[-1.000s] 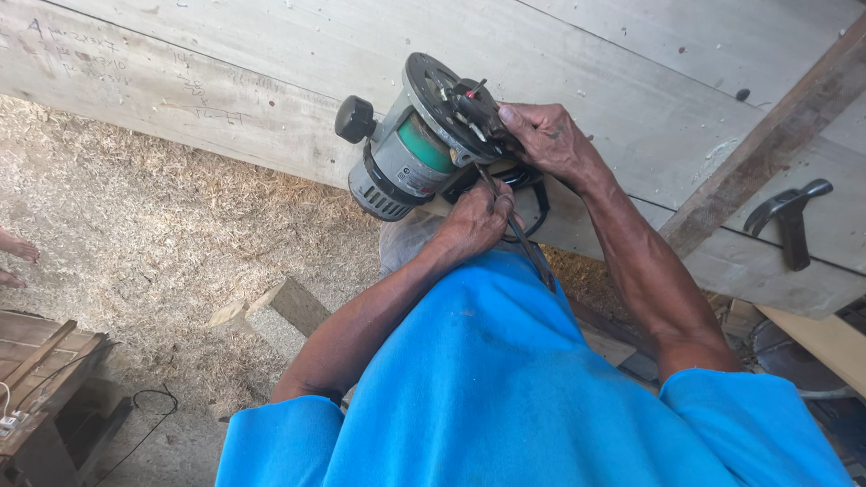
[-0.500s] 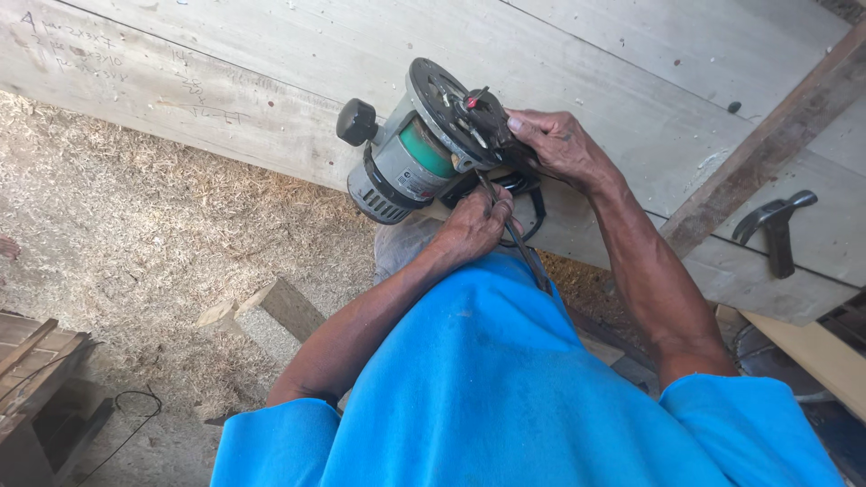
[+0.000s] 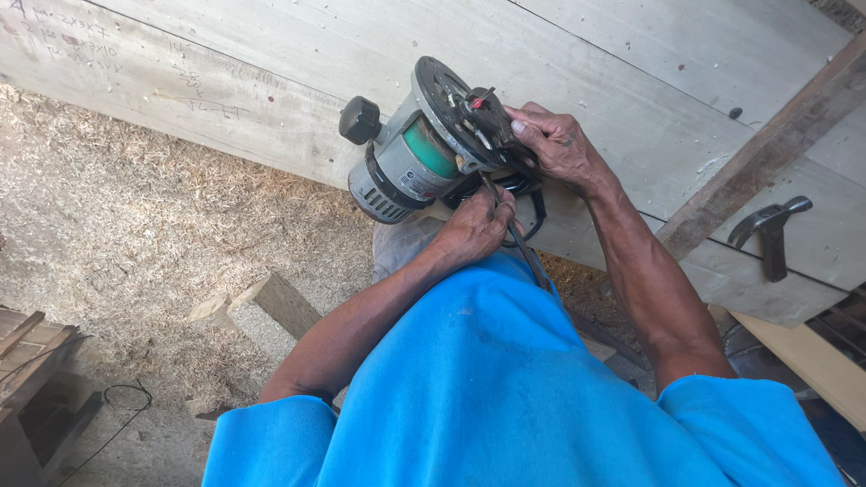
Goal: The person retrieves a wooden box of router bits from a cabinet, selects a bit, and installs it into a handheld router using a wrench. The person then tightens the collet nut to secure the bit in place.
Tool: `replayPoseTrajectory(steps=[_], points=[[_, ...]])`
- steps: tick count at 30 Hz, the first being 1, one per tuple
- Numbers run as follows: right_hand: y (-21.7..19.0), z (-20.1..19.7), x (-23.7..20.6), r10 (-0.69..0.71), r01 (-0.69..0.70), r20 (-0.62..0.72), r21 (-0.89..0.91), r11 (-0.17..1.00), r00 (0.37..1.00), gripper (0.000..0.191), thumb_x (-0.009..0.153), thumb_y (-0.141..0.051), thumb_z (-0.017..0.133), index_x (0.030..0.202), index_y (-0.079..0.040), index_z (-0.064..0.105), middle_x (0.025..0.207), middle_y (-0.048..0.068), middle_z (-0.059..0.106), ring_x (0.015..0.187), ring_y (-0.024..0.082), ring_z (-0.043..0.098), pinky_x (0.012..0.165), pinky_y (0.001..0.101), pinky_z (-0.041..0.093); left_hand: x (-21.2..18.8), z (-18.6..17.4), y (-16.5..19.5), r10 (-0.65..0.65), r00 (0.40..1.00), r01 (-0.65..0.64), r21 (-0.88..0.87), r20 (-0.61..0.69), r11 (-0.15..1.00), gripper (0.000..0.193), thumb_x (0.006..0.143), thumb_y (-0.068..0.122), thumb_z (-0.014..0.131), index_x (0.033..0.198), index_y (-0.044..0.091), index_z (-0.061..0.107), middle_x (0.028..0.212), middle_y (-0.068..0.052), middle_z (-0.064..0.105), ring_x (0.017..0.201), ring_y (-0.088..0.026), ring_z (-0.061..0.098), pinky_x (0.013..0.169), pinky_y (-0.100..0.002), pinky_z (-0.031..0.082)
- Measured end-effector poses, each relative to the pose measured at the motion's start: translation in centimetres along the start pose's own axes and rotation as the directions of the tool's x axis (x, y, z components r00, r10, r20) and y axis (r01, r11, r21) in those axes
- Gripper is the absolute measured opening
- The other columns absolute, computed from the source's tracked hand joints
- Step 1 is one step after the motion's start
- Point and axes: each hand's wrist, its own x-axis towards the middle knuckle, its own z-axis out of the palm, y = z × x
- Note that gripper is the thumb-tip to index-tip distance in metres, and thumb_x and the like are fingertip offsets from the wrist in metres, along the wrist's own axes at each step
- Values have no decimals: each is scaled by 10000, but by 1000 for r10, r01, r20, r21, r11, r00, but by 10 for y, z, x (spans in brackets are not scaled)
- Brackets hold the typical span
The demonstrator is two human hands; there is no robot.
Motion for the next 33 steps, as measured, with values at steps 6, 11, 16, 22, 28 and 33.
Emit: replayPoseTrajectory(steps=[6,11,16,22,28,33], points=[[-10,6,-2,-1,1,-18,-10,1000,1000,386,1094,-229,556,1428,-47,626,927,-21,585,708,29,516,599,214,450,-1,-1,0,46,999,-45,60,-15,997,194,1006,167,473,1057,13,580,870,-115,763,877,-237,740,844,-399,550],[-27,14,-7,288,-300,-157,-59,952,945,445,1025,-452,581,1182,-76,761,612,-27,574,513,47,485,439,249,381,0,0,-1,4,1000,-3,45,-20,999,228,1007,200,471,1079,7,567,872,-127,752,878,-251,741,833,-408,554],[-34,14,-5,300,-319,-165,-101,943,940,555,1002,-569,567,1021,-65,799,561,-26,539,484,45,478,418,258,368,1,1,-5,8,1000,-8,-10,-8,1000,243,988,199,468,1108,2,543,871,-134,755,884,-260,745,844,-411,567],[-22,10,-4,259,-258,-103,23,966,960,486,1039,-468,580,1347,-115,711,660,-55,557,551,35,449,470,236,374,-1,-3,-2,27,1000,-27,11,14,1000,261,991,213,461,1118,1,547,896,-143,757,922,-268,749,868,-421,559],[-10,0,-10,243,-227,-58,203,953,968,429,1029,-298,656,1396,-76,656,839,-45,679,619,33,495,540,214,424,-31,-17,25,20,1000,-17,464,-1,885,403,1025,363,613,1183,-7,593,976,-250,719,983,-404,692,883,-499,523],[-7,-6,-13,217,-205,-81,135,969,973,403,1029,-249,657,1398,-89,646,865,-27,716,615,30,510,537,209,444,-88,-45,51,480,850,-176,742,-217,647,548,966,493,759,1302,86,611,1178,-140,712,919,-266,663,808,-419,518]])
